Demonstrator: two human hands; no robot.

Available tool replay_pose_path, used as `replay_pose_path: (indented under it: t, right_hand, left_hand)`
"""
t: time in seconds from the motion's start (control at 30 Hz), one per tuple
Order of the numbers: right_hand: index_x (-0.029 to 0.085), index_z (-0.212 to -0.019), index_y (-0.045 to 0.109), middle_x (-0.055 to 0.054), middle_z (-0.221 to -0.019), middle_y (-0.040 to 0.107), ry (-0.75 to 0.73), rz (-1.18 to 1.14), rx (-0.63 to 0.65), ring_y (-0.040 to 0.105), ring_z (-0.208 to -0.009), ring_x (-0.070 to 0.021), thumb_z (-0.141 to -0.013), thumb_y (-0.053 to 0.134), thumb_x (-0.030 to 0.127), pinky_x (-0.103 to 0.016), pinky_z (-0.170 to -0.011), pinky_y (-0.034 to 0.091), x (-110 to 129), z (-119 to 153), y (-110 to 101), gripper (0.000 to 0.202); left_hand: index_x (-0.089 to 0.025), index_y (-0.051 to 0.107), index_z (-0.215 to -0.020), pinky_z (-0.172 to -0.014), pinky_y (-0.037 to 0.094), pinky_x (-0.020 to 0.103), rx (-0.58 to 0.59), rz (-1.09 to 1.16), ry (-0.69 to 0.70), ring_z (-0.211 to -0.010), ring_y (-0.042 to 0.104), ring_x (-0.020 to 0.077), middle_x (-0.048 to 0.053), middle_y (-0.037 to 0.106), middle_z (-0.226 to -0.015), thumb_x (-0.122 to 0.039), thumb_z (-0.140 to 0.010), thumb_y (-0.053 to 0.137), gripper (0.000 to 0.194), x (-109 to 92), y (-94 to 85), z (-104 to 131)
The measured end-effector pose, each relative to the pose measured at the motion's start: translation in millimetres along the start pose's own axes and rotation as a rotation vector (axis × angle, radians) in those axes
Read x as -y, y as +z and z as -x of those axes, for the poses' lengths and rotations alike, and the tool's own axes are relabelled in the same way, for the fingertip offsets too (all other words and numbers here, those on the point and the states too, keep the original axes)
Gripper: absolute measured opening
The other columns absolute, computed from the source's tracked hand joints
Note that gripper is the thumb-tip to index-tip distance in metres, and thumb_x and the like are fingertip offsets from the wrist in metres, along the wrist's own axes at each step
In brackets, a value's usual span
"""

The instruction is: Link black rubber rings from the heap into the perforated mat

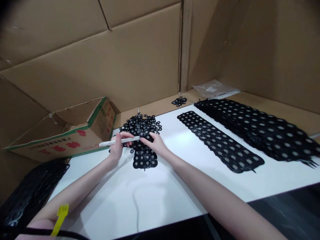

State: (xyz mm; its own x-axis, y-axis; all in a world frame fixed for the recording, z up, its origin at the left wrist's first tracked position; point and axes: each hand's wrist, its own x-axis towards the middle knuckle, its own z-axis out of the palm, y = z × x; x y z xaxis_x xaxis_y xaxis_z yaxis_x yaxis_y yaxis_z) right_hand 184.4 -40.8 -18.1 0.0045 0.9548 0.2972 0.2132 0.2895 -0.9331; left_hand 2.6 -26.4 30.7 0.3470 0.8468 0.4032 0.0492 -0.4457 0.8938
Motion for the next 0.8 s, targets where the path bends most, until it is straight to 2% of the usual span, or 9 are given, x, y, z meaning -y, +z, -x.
replay_pose_path:
  t: [0.07, 0.2, 0.37, 0.53, 0.67, 0.8]
  right_hand:
    - [0.017, -0.074, 0.061, -0.001, -0.072, 0.062, 0.010, 0.016, -0.008, 0.054, -0.068, -0.0171, -0.075, 0.060, 0.049, -0.027, -0.062, 0.042, -0.9, 0.5, -0.1, 0.032]
    - [0.017, -0.072, 0.060, -0.001, -0.068, 0.060, 0.008, 0.063, -0.004, 0.053, -0.067, -0.0168, -0.074, 0.061, 0.048, -0.026, -0.059, 0.041, -0.7, 1.5, 0.5, 0.031]
    - [0.017, -0.064, 0.056, 0.000, -0.062, 0.057, 0.004, 0.096, -0.012, 0.050, -0.062, -0.0155, -0.073, 0.062, 0.048, -0.025, -0.055, 0.038, -0.2, 0.2, 0.3, 0.032]
    - [0.018, -0.059, 0.047, 0.002, -0.057, 0.048, 0.015, 0.103, -0.003, 0.043, -0.057, -0.0130, -0.073, 0.061, 0.047, -0.025, -0.053, 0.034, -2.7, -1.5, 0.2, 0.035]
    - [0.020, -0.058, 0.038, 0.005, -0.055, 0.039, 0.016, 0.105, -0.021, 0.035, -0.054, -0.0109, -0.076, 0.058, 0.046, -0.025, -0.052, 0.030, -4.3, 0.4, 1.5, 0.037]
    - [0.020, -0.060, 0.034, 0.005, -0.056, 0.036, 0.019, 0.123, -0.018, 0.032, -0.054, -0.0107, -0.080, 0.052, 0.044, -0.025, -0.051, 0.026, -3.6, 3.0, 2.0, 0.036]
  left_hand:
    - [-0.015, 0.067, -0.080, -0.053, 0.040, 0.024, -0.050, -0.019, 0.056, -0.057, 0.051, 0.0125, 0.003, 0.056, -0.062, -0.055, -0.092, 0.027, 0.057, 14.9, 4.9, 4.5]
    - [-0.016, 0.067, -0.078, -0.055, 0.039, 0.025, -0.017, -0.095, 0.135, -0.060, 0.050, 0.0126, 0.003, 0.055, -0.066, -0.050, -0.094, 0.027, 0.055, 29.5, 3.9, 10.6]
    - [-0.015, 0.066, -0.084, -0.063, 0.041, 0.028, 0.050, -0.239, 0.289, -0.069, 0.053, 0.0146, 0.006, 0.058, -0.076, -0.039, -0.096, 0.026, 0.048, 26.5, 0.2, 14.0]
    - [-0.014, 0.062, -0.096, -0.069, 0.042, 0.030, 0.169, -0.536, 0.485, -0.078, 0.054, 0.0161, 0.007, 0.059, -0.084, -0.022, -0.092, 0.039, 0.024, 19.9, 0.8, 15.1]
    - [-0.015, 0.061, -0.084, -0.067, 0.036, 0.031, 0.233, -0.868, 0.659, -0.072, 0.050, 0.0157, 0.005, 0.058, -0.077, -0.016, -0.090, 0.042, 0.020, 18.7, 4.8, 12.3]
    - [-0.016, 0.060, -0.077, -0.066, 0.031, 0.031, 0.205, -1.089, 0.777, -0.067, 0.045, 0.0147, 0.003, 0.058, -0.071, -0.017, -0.088, 0.047, 0.016, 18.2, 8.1, 10.4]
